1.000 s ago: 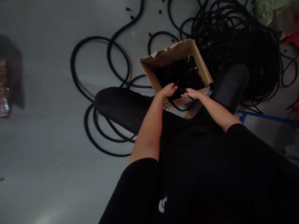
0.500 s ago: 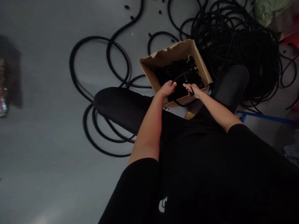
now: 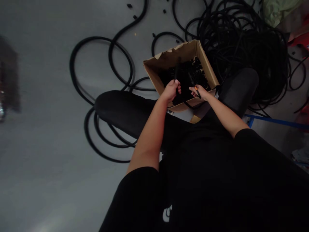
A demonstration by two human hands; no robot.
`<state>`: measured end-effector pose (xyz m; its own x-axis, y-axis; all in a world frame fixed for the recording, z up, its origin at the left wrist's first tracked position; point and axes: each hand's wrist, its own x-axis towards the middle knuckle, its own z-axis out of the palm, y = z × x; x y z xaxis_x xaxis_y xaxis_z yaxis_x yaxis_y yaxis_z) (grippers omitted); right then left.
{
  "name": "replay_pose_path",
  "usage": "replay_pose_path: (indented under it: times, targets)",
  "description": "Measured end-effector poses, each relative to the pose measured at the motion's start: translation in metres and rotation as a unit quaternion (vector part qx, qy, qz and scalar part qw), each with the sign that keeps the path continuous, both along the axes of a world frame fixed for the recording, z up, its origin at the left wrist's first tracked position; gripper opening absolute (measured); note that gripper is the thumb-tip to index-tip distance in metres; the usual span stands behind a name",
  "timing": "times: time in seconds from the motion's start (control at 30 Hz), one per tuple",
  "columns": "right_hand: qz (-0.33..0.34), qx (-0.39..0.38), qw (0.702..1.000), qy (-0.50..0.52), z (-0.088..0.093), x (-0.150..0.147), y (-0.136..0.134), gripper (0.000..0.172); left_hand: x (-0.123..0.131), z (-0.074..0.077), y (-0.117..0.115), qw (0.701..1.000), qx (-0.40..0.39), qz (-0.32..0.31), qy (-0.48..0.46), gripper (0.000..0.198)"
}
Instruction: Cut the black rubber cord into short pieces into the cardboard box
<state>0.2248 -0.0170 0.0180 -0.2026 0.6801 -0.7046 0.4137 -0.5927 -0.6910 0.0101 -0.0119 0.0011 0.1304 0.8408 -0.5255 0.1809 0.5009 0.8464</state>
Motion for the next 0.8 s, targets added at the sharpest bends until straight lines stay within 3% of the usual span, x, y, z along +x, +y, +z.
replay_pose_path:
  times: [0.07, 0.17, 0.2, 0.27, 0.37, 0.43, 0.5, 0.63, 0.8]
  targets:
    - [0.003, -0.03, 0.999, 0.015, 0.005, 0.004, -0.008, 0.049, 0.001, 0.024, -0.005, 0.997, 0.004, 0.056, -0.048, 0.051]
    - [0.111, -0.1, 0.986, 0.07, 0.012, 0.019, -0.022, 0.052, -0.008, 0.062, -0.011, 0.967, -0.04, 0.204, -0.146, 0.053]
    - [0.151, -0.113, 0.978, 0.089, 0.015, 0.026, -0.025, 0.056, -0.013, 0.073, -0.013, 0.942, -0.051, 0.268, -0.198, 0.053]
    - [0.212, -0.114, 0.963, 0.119, 0.022, 0.044, -0.027, 0.06, -0.025, 0.089, -0.015, 0.854, -0.061, 0.414, -0.309, 0.058]
    - [0.291, -0.059, 0.951, 0.085, 0.04, 0.072, -0.02, 0.058, -0.039, 0.1, -0.016, 0.78, -0.042, 0.482, -0.398, 0.059]
    - [0.345, -0.019, 0.939, -0.01, 0.056, 0.089, -0.012, 0.054, -0.039, 0.102, -0.016, 0.768, -0.041, 0.501, -0.398, 0.057]
    - [0.381, 0.004, 0.917, -0.119, 0.071, 0.104, -0.003, 0.045, -0.03, 0.101, -0.017, 0.78, -0.068, 0.488, -0.385, 0.055]
    - [0.397, 0.028, 0.882, -0.252, 0.099, 0.138, 0.016, 0.025, 0.004, 0.092, -0.024, 0.827, -0.16, 0.404, -0.356, 0.046]
    - [0.373, 0.145, 0.852, -0.336, 0.155, 0.178, 0.039, 0.027, 0.032, 0.078, -0.03, 0.847, -0.188, 0.342, -0.361, 0.046]
